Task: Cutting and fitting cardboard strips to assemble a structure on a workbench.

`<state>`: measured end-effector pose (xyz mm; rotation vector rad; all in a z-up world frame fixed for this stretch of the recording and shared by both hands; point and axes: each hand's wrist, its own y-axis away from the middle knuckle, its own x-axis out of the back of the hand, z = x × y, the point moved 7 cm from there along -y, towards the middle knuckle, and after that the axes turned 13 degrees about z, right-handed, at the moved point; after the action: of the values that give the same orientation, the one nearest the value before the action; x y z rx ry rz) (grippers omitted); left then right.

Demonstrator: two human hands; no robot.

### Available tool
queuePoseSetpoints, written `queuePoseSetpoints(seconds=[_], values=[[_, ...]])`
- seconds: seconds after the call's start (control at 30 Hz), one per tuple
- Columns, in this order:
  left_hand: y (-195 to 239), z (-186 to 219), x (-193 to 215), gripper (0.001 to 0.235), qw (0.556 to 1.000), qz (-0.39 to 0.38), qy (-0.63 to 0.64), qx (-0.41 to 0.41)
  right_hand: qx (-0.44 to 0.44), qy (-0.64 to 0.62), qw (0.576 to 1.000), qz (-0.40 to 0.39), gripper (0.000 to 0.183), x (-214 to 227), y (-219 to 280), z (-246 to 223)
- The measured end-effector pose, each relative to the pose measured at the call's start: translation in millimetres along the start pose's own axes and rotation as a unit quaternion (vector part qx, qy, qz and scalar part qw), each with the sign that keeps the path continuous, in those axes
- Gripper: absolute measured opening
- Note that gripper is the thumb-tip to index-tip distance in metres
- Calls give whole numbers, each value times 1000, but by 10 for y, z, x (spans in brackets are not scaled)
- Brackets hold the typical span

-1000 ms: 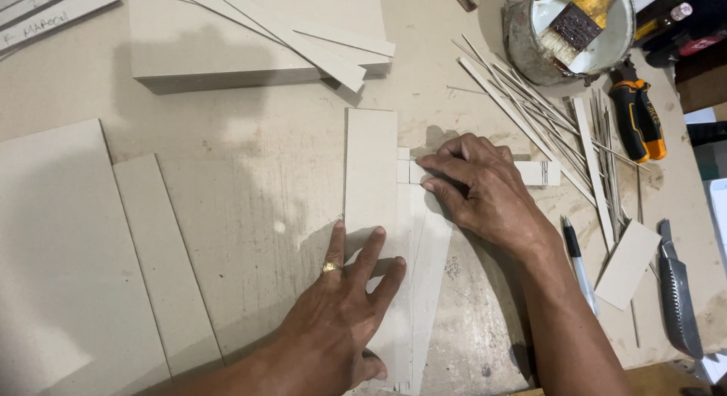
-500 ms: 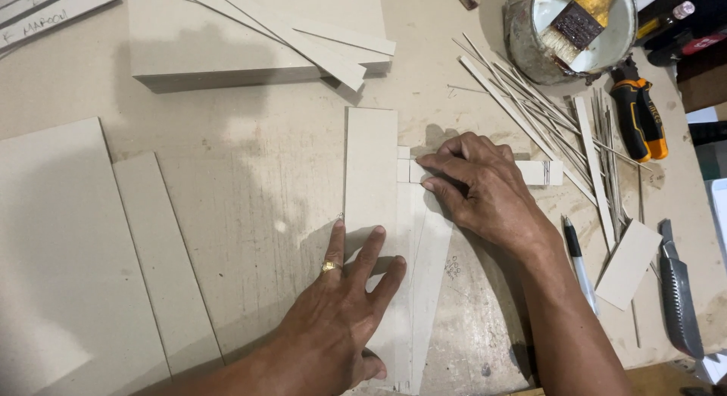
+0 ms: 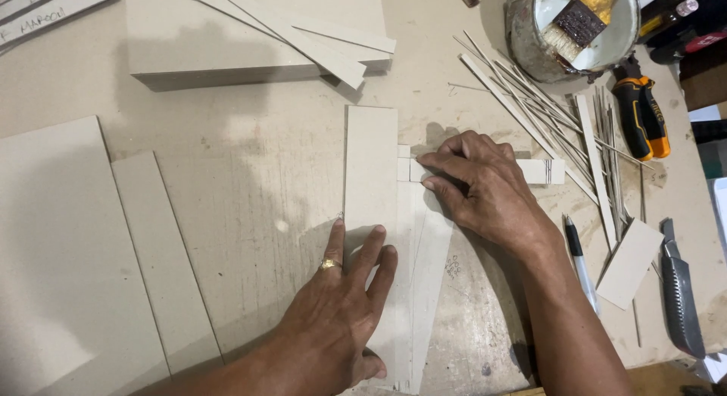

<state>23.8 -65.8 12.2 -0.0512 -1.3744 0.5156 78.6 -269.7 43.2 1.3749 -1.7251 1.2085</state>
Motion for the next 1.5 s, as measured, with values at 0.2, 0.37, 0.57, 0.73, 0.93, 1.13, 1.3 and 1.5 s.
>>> queuePoseSetpoints(seconds=[0.2, 0.37, 0.57, 0.73, 0.93, 1.13, 1.3, 1.5], values=[[7, -63, -64, 148, 942, -269, 133, 151, 8, -7, 1000, -14, 38, 14, 25, -56], [-65, -64, 107, 134, 907, -356, 129, 185, 61, -39, 997, 41, 29, 250, 300, -209], [-70, -27, 215, 136, 927, -279, 128, 215, 76, -120, 990, -14, 31, 407, 1161, -1033], [-38, 21, 257, 133, 937, -249, 148, 195, 26, -58, 997, -31, 31, 242, 1877, -1063], [-56, -5, 188, 136, 946, -257, 84, 181, 50, 14, 999, -1, 36, 190, 2014, -1131], [-30, 27, 239, 133, 939, -259, 104, 201, 68, 29, 997, 10, 36, 174, 2001, -1173], [-34, 31, 188, 114, 952, -204, 110, 198, 61, 22, 998, 4, 32, 193, 1985, -1194], [-40, 41, 220, 115, 950, -206, 103, 210, 68, 18, 998, 10, 32, 169, 2009, -1159]])
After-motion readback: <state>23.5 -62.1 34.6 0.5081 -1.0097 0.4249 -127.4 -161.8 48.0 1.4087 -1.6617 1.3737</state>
